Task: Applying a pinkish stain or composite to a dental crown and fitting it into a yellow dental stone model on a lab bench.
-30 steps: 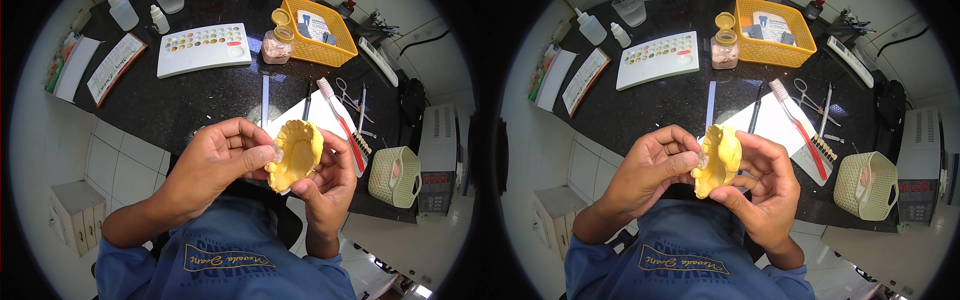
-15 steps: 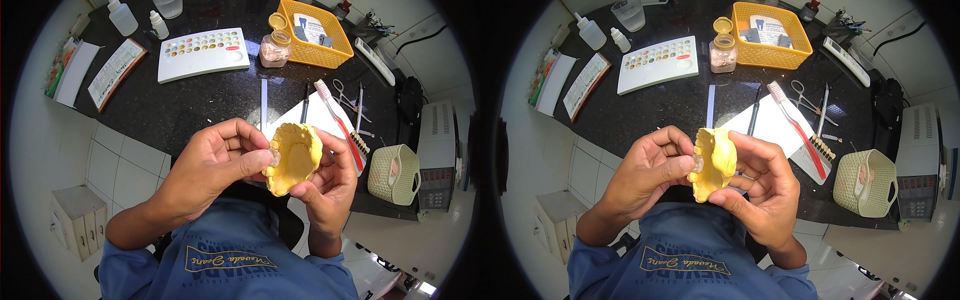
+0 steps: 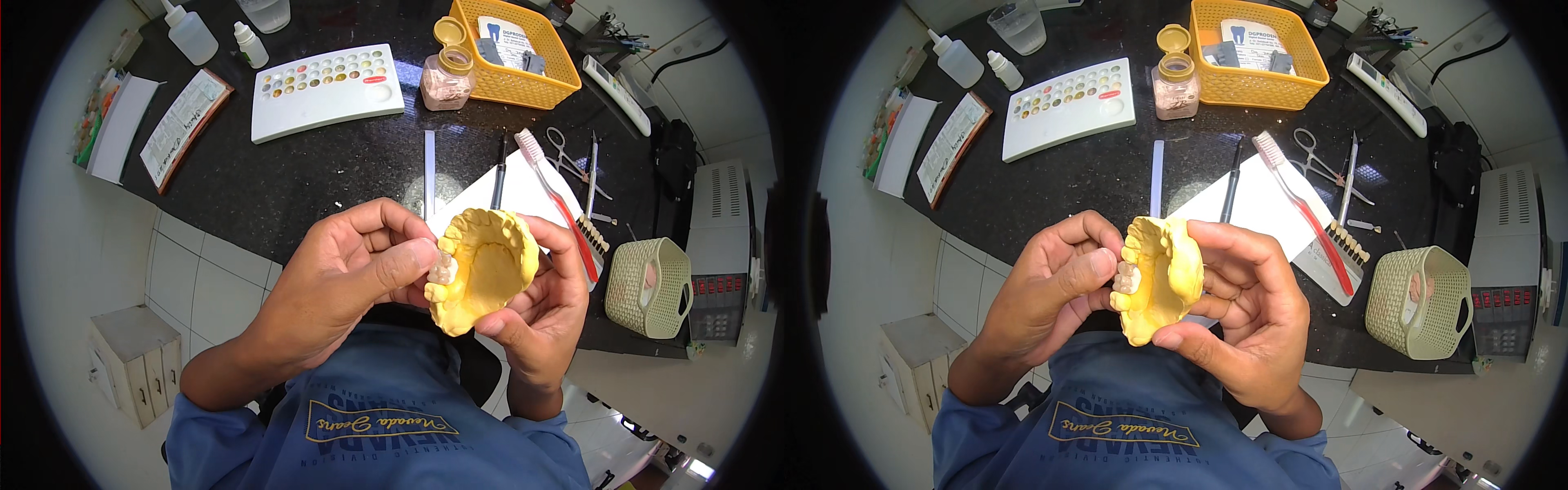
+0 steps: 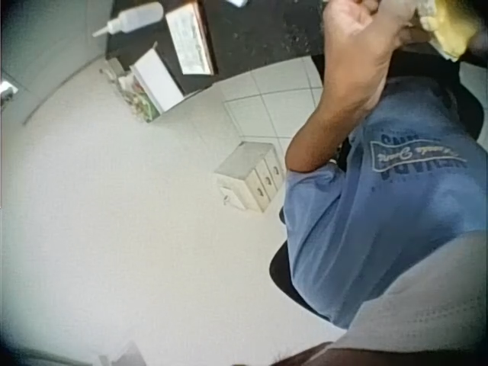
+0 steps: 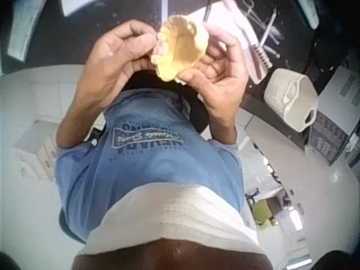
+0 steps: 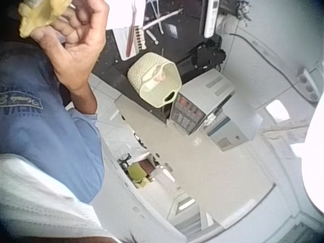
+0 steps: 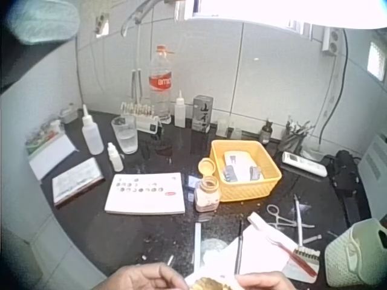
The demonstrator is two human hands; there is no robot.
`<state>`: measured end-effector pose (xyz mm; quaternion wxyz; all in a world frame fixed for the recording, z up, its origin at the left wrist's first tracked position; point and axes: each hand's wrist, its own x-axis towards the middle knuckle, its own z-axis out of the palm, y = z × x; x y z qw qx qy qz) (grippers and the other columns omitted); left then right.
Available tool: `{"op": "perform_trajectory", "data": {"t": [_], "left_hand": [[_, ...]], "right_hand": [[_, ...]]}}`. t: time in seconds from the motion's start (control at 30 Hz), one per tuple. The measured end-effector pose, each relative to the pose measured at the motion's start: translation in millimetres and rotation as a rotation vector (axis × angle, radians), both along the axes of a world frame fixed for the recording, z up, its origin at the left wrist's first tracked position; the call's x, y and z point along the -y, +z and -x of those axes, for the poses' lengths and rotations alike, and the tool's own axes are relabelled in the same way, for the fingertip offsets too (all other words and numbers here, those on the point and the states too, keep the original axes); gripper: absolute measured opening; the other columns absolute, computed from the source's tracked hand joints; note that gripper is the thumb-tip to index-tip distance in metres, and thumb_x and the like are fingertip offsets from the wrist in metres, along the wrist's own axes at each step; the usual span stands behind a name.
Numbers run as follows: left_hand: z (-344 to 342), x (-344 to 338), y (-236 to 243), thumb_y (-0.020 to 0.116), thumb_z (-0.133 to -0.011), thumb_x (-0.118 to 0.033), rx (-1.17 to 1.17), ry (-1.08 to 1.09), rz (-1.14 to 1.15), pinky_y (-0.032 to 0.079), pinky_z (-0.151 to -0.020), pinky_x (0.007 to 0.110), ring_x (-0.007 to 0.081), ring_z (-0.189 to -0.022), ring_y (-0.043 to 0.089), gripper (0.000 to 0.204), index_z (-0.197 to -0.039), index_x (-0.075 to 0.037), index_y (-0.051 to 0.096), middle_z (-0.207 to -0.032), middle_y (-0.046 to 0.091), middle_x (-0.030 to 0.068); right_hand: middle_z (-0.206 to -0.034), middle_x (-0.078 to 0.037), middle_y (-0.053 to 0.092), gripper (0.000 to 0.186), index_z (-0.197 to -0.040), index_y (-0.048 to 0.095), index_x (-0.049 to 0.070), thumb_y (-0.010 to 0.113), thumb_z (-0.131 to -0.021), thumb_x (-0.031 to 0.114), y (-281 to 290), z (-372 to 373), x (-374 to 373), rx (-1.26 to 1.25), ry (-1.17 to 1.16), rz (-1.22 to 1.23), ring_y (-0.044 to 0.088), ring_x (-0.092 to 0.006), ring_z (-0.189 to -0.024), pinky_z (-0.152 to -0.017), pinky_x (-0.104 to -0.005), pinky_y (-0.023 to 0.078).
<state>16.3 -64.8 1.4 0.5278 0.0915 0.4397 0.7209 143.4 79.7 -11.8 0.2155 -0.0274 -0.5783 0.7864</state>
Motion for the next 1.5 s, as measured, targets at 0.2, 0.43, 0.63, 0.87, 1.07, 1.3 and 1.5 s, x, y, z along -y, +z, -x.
{"op": "perform_trajectory", "data": {"t": [0.2,0.43,0.63,0.87,1.07,1.3,1.5], "left_hand": [[-5.1,1.5,-0.5,0.058,-0.089,-0.015,-0.056,0.044,0.006,0.053,-0.075,0.026,0.0106,-0.086,0.06,0.02,-0.101,-0.002,0.05,-0.095,0.059,0.0077],[-4.0,2.4,-1.3,0.059,-0.086,-0.008,-0.315,0.092,-0.021,0.049,-0.079,0.025,0.0103,-0.088,0.059,0.016,-0.098,0.001,0.053,-0.096,0.059,0.0091],[-1.1,3.4,0.9,0.06,-0.084,-0.005,-0.169,0.021,-0.006,0.048,-0.081,0.025,0.0107,-0.089,0.058,0.015,-0.096,0.001,0.054,-0.096,0.058,0.0089],[-2.5,1.3,3.4,0.061,-0.084,-0.006,-0.006,-0.007,0.007,0.048,-0.079,0.026,0.0106,-0.089,0.057,0.014,-0.095,-0.001,0.052,-0.094,0.058,0.0074],[-5.2,3.1,3.9,0.059,-0.087,-0.012,0.156,-0.06,-0.023,0.048,-0.077,0.025,0.0095,-0.087,0.057,0.015,-0.095,-0.004,0.05,-0.093,0.057,0.0049],[-7.8,3.9,3.4,0.058,-0.088,-0.015,0.194,-0.081,-0.057,0.047,-0.077,0.024,0.0092,-0.087,0.056,0.016,-0.095,-0.004,0.049,-0.093,0.057,0.0042],[-7.3,3.4,4.3,0.058,-0.088,-0.015,0.201,-0.082,-0.054,0.046,-0.078,0.024,0.009,-0.087,0.056,0.017,-0.096,-0.004,0.049,-0.092,0.057,0.0042]], "right_hand": [[-0.125,-0.027,0.044,0.069,-0.126,0.03,-0.007,0.07,-0.07,-0.01,-3.0,0.3,4.9,-0.05,-0.039,-0.088,0.051,-0.0299,-0.115,-0.093,-0.0372,0.049],[-0.126,-0.028,0.043,0.07,-0.126,0.031,-0.004,0.071,-0.069,-0.01,-7.3,3.1,11.5,-0.115,-0.097,-0.346,0.049,-0.0326,-0.117,-0.096,-0.0396,0.046],[-0.124,-0.027,0.044,0.072,-0.125,0.032,-0.004,0.074,-0.067,-0.007,-6.9,4.0,10.3,-0.143,-0.103,-0.405,0.05,-0.0323,-0.116,-0.096,-0.0398,0.046],[-0.123,-0.024,0.046,0.073,-0.123,0.036,-0.008,0.079,-0.065,-0.001,-7.3,1.3,8.6,-0.062,-0.14,-0.31,0.053,-0.0305,-0.112,-0.092,-0.0384,0.05],[-0.119,-0.022,0.051,0.074,-0.122,0.039,-0.008,0.082,-0.062,0.006,-2.6,3.0,6.5,-0.033,-0.133,-0.32,0.057,-0.0273,-0.108,-0.089,-0.0358,0.052],[-0.113,-0.021,0.055,0.076,-0.12,0.042,-0.007,0.084,-0.06,0.012,-2.1,1.3,7.1,-0.026,-0.163,-0.291,0.06,-0.0245,-0.103,-0.085,-0.0335,0.053],[-0.112,-0.021,0.056,0.077,-0.12,0.042,-0.007,0.085,-0.059,0.013,-2.0,2.7,6.2,-0.009,-0.173,-0.269,0.06,-0.0237,-0.102,-0.084,-0.0325,0.053]]}}
